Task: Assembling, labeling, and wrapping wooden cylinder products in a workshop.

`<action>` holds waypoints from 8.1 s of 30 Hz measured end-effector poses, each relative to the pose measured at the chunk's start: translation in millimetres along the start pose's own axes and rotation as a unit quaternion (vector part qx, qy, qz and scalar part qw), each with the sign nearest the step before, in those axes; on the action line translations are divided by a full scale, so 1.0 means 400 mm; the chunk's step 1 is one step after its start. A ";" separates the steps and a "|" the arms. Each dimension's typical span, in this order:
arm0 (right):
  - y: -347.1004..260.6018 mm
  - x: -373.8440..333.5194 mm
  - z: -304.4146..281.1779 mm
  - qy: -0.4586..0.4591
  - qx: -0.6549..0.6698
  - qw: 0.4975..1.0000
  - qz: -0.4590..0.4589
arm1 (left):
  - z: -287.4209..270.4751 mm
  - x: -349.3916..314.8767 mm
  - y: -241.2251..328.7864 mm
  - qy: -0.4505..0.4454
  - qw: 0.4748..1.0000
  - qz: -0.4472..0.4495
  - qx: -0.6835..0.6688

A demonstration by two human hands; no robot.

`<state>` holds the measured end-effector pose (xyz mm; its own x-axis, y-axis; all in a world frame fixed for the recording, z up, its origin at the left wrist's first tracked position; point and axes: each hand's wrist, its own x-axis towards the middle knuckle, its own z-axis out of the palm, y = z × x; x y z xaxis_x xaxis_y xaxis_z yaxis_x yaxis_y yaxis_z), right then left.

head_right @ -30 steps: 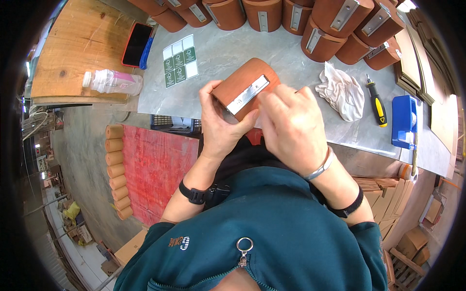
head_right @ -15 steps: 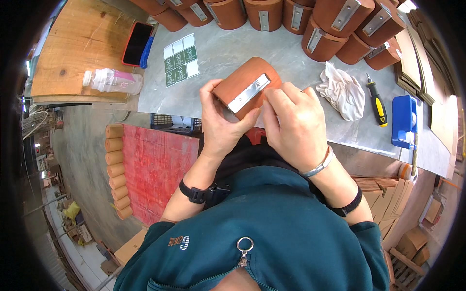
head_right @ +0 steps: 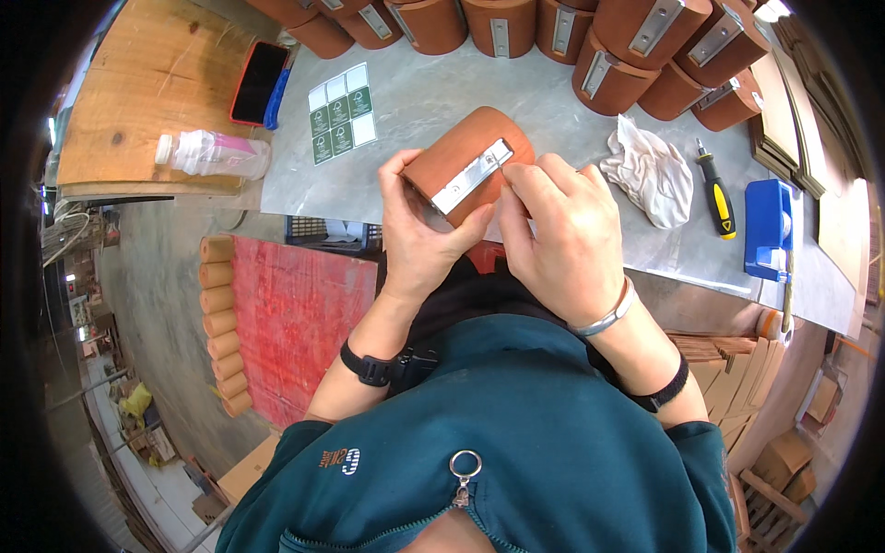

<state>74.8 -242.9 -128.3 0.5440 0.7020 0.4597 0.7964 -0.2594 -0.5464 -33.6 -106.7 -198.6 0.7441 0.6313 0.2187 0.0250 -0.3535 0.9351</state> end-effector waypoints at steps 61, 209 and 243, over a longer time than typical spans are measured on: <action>0.064 0.045 -0.041 -0.075 0.081 0.993 0.042 | 0.004 0.003 -0.012 0.021 1.000 0.008 -0.002; -0.015 -0.017 0.020 0.016 -0.009 0.999 0.033 | 0.005 0.000 -0.019 0.021 1.000 0.017 -0.003; 0.456 -0.209 -0.588 0.192 -0.270 0.889 0.317 | -0.027 -0.002 -0.004 -0.025 0.993 -0.035 -0.110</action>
<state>236.5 -504.9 -101.9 0.8964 0.0494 0.4404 0.2514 -0.8751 -0.4136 -41.5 -99.1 -197.1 0.7786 0.6113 0.1416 -0.0643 -0.1469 0.9871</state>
